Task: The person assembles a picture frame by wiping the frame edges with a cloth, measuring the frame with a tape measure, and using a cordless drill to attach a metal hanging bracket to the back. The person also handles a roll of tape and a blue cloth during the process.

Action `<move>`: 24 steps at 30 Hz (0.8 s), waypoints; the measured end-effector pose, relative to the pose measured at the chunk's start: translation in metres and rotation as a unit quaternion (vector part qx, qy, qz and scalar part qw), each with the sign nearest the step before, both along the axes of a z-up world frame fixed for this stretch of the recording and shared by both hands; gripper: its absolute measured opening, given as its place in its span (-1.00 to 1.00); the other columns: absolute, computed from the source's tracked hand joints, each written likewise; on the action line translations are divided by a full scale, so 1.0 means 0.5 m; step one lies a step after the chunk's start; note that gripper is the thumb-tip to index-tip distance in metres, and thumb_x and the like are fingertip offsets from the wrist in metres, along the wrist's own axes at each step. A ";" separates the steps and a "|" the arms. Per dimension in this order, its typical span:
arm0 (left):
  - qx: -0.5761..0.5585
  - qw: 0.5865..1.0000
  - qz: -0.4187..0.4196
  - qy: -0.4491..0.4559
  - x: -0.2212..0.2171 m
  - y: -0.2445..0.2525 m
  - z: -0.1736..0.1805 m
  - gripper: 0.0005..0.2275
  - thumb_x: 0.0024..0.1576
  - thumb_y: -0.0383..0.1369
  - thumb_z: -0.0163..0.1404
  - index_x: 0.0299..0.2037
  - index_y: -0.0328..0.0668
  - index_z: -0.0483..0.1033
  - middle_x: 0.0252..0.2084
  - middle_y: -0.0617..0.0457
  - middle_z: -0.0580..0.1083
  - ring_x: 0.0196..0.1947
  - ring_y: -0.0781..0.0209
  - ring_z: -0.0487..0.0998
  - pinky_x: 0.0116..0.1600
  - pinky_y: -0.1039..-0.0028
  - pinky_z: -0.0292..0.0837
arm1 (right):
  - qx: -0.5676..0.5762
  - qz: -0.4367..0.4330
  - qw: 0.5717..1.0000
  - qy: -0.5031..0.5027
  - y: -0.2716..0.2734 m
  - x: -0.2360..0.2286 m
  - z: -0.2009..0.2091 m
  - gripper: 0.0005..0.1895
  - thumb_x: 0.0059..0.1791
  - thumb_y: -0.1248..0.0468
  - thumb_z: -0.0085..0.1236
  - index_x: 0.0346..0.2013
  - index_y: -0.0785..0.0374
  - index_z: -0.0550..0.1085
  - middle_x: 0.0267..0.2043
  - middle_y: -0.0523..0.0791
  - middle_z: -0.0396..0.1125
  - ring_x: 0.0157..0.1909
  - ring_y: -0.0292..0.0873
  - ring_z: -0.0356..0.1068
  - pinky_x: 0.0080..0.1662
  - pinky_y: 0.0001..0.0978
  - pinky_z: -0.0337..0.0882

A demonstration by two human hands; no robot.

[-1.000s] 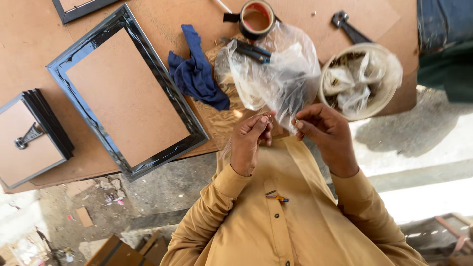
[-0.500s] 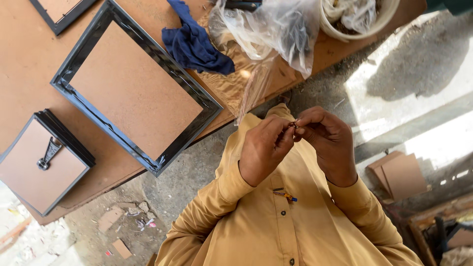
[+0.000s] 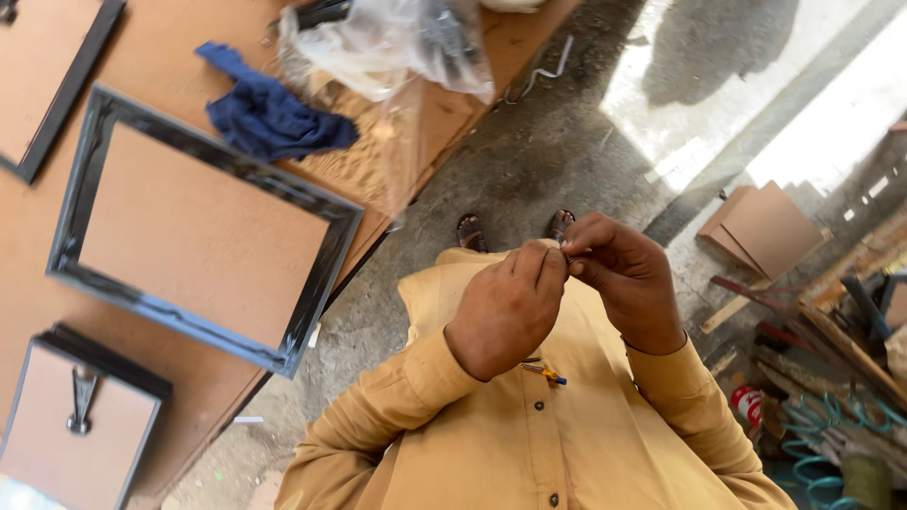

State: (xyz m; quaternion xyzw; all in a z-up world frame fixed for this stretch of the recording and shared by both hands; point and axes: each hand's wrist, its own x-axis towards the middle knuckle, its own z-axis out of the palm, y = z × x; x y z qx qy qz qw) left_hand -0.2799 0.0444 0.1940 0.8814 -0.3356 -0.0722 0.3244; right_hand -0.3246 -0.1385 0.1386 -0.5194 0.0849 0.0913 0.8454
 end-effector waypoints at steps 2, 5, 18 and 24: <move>0.026 0.998 -0.048 -0.023 -0.004 -0.022 0.000 -0.82 0.24 -0.49 -0.03 0.00 -0.40 0.38 -0.06 -0.13 0.38 -0.15 -0.03 0.55 -0.11 0.27 0.50 | 0.003 -0.025 1.000 -0.001 -0.023 -0.025 0.000 -0.85 0.03 0.55 0.17 -0.13 0.35 0.50 -0.04 -0.09 0.31 -0.02 -0.27 0.39 0.03 -0.43 0.49; -0.042 0.996 -0.071 0.019 -0.012 -0.067 -0.004 -0.72 0.16 -0.55 -0.01 0.08 -0.41 0.43 0.04 -0.20 0.45 -0.15 -0.09 0.56 -0.12 0.27 0.51 | 0.028 -0.076 0.997 0.013 -0.067 -0.068 -0.008 -0.89 0.05 0.52 0.13 -0.15 0.35 0.50 -0.07 -0.08 0.33 -0.09 -0.25 0.43 -0.04 -0.40 0.53; -0.153 0.831 -0.068 0.531 -0.126 -0.462 -0.151 -0.95 0.19 -0.63 0.01 -0.19 -0.43 0.48 -0.22 -0.04 0.54 -0.33 0.28 0.63 -0.24 0.48 0.60 | 0.165 -0.179 0.969 0.032 -0.456 -0.355 -0.205 -0.79 0.11 0.38 0.12 0.03 0.35 0.52 -0.05 -0.08 0.41 -0.06 -0.21 0.45 -0.01 -0.36 0.50; -0.042 0.820 0.082 0.565 -0.171 -0.659 -0.329 -0.93 0.25 -0.51 -0.02 -0.17 -0.41 0.45 -0.37 -0.06 0.52 -0.46 0.24 0.56 -0.33 0.43 0.55 | -0.345 -0.486 0.767 0.239 -1.024 -0.572 -0.540 -0.70 0.08 0.33 0.21 0.11 0.28 0.46 -0.04 -0.13 0.48 0.02 -0.23 0.49 0.06 -0.38 0.51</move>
